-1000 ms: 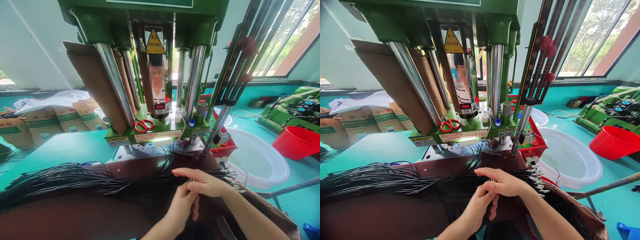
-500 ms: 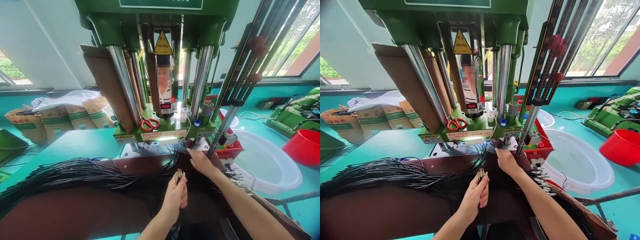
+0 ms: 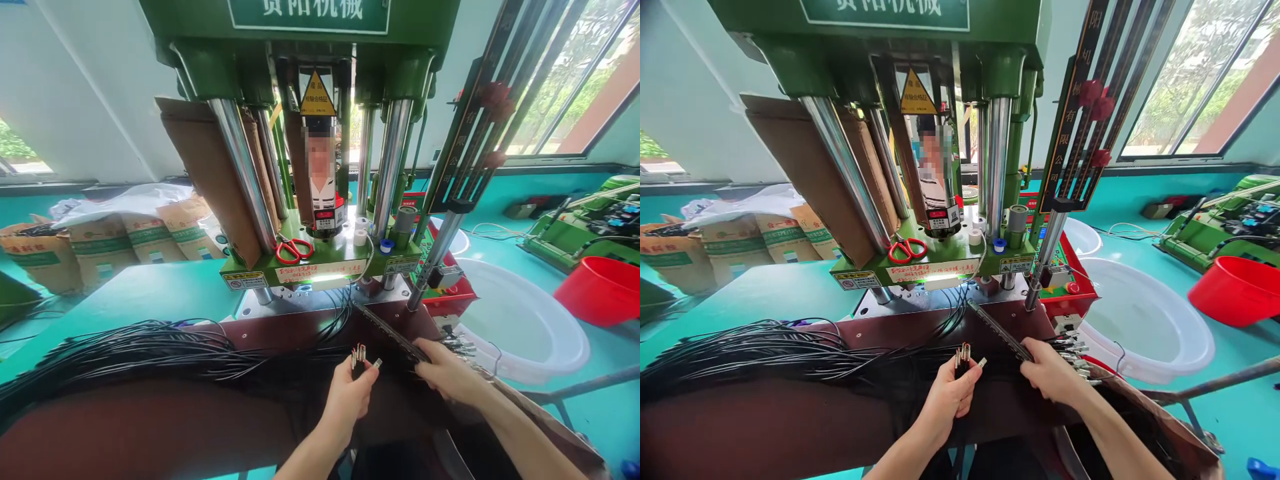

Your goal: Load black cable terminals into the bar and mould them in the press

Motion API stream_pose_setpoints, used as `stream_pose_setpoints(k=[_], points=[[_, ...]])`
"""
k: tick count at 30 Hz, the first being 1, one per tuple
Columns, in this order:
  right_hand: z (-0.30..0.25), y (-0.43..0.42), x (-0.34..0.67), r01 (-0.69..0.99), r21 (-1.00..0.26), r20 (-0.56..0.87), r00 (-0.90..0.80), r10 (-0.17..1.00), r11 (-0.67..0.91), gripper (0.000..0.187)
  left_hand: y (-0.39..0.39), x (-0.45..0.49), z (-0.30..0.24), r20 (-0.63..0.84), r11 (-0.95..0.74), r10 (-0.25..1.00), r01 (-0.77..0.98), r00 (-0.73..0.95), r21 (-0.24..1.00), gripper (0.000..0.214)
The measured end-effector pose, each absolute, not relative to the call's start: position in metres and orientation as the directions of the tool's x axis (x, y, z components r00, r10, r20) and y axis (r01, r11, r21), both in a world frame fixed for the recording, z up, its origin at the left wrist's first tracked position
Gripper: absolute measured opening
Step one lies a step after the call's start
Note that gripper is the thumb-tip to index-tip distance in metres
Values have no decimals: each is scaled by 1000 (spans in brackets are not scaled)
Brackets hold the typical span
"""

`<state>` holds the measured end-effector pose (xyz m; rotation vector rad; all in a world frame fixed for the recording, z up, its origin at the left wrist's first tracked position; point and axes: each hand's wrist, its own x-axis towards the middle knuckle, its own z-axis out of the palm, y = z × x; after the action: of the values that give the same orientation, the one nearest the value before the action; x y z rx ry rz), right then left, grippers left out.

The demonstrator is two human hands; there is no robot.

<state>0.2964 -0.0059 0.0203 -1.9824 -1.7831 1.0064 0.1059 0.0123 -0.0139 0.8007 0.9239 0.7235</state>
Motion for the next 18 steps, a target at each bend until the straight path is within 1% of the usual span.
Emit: stream_pose_setpoints(k=[1, 2, 3, 4, 5, 6, 8, 10, 14, 18], points=[[15, -18, 295, 591, -756, -351, -5, 936, -281, 17, 11, 109, -14, -397, 509, 807, -173, 437, 844, 47], [8, -28, 291, 378, -857, -383, -10, 924, -351, 23, 10, 113, -13, -399, 509, 796, -147, 454, 848, 46], [2, -35, 286, 144, -911, -391, -15, 920, -385, 31, 9, 116, -13, -404, 507, 786, -113, 468, 854, 44], [-5, -40, 279, -57, -923, -381, -8, 925, -380, 39, 7, 119, -12, -409, 501, 778, -78, 477, 862, 43], [-12, -43, 272, -186, -918, -360, 19, 933, -351, 46, 6, 122, -12, -411, 490, 775, -46, 480, 870, 42], [-17, -45, 265, -266, -911, -341, 57, 938, -314, 50, 5, 124, -12, -409, 476, 776, -21, 480, 879, 41], [-25, -44, 254, -320, -916, -297, 131, 946, -244, 51, 4, 126, -12, -394, 446, 790, 2, 470, 895, 39], [-28, -43, 249, -308, -929, -264, 169, 950, -204, 51, 4, 127, -11, -382, 430, 800, 3, 463, 903, 38], [-27, -43, 249, -271, -938, -270, 185, 945, -215, 54, 5, 127, -6, -373, 413, 802, 16, 466, 910, 36], [-26, -46, 248, -189, -959, -254, 229, 940, -213, 61, 5, 127, -4, -378, 389, 799, 77, 469, 918, 27]])
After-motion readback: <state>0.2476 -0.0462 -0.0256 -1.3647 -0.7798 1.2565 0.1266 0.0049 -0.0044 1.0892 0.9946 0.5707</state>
